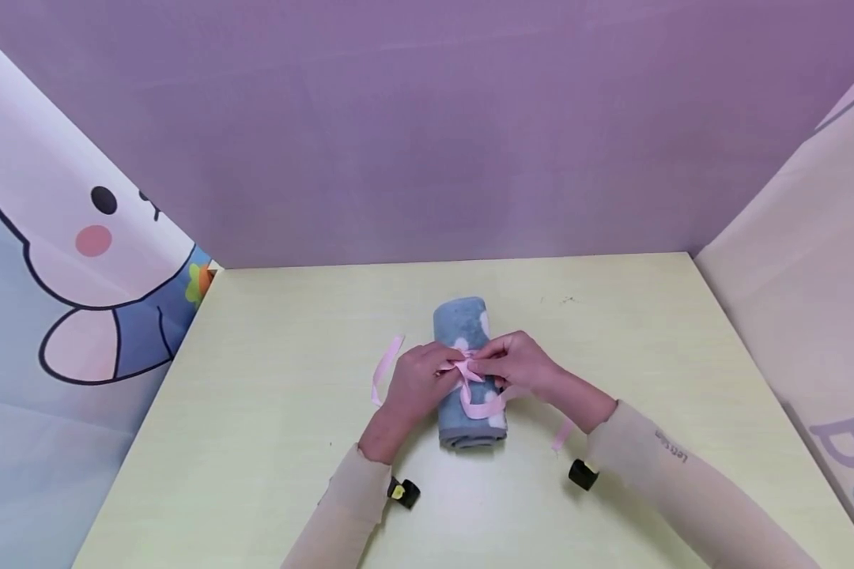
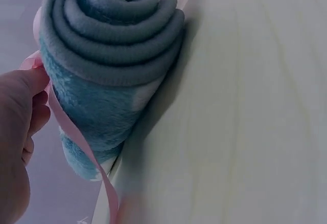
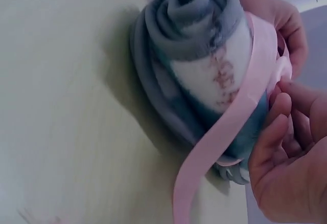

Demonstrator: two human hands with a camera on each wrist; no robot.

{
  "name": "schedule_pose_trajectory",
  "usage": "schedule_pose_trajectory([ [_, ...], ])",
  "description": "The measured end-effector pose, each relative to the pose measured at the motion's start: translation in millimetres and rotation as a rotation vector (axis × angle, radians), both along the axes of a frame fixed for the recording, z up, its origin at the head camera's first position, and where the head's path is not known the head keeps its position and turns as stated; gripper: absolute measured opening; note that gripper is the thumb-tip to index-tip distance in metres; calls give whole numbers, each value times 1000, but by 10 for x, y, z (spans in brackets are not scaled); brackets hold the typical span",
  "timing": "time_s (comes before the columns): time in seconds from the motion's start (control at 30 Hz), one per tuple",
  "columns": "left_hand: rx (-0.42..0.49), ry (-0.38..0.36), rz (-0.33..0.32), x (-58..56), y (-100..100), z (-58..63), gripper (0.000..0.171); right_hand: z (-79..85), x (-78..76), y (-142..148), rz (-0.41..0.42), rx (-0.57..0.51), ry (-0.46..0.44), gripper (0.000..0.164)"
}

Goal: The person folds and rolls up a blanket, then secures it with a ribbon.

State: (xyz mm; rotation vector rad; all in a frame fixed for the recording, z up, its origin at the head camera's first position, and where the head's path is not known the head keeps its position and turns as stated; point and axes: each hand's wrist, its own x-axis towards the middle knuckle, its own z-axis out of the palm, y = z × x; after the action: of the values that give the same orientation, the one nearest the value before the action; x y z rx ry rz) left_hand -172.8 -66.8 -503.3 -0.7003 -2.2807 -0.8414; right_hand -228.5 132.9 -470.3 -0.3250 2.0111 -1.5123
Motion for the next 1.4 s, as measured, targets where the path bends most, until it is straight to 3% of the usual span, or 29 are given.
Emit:
schedule_pose_trajectory([
  [0.27,184,-184,-61,37,-38,-16,14,-53,-19,57,4,-114,-133,21],
  [0.57,279,-394,-54,71,-62,10,18,-64,-2,112,-8,-267,-208,12],
  [0.8,374,-522,-57,77,-125,-26,17,-53,-3,175,-76,-506,-309,2],
  [0.93,464,-606,-34,86,-191,-63,12,-46,-14,205,-144,-643,-366,9],
  [1.17,644,-695,-50,117,-330,-78,10,-97,-49,271,-233,-589,-342,11],
  [1.27,688,-707,-9,127,-379,-74,11,-124,-56,319,-271,-548,-328,12],
  [1.4,869,-753,24,130,-432,-52,17,-144,-56,365,-312,-516,-298,13],
])
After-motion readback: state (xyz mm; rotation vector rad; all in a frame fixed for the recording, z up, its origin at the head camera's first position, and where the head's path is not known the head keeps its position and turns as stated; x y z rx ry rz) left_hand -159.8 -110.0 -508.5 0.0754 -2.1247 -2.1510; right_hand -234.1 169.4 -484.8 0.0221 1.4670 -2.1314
